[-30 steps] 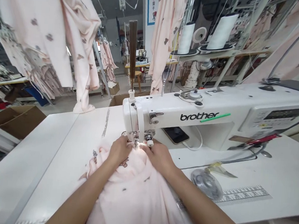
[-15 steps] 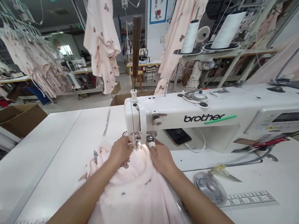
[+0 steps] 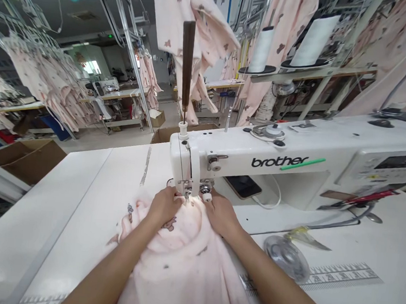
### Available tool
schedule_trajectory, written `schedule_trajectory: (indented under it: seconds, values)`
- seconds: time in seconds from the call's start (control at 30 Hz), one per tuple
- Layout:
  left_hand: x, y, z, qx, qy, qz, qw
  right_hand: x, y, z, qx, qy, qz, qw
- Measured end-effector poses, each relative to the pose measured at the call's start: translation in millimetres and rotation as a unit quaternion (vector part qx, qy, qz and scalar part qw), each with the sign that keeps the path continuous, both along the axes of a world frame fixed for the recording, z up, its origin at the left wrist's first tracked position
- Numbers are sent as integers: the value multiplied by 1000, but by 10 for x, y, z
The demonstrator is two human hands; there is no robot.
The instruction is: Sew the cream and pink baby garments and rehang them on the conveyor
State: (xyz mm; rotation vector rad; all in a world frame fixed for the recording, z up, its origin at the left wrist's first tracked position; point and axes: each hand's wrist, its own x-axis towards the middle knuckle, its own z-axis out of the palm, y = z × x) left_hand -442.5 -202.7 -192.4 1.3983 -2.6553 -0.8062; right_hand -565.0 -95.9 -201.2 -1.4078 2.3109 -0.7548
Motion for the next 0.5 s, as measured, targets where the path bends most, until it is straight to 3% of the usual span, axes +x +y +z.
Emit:
schedule_trajectory:
  seconds: [0.27, 0.5]
  values:
    - [22, -15, 14, 18, 22, 4, 1000, 3, 51, -28, -30, -38, 18, 999]
    - [42, 60, 91, 35, 37, -4, 999, -26, 2, -103, -23, -11, 48, 999]
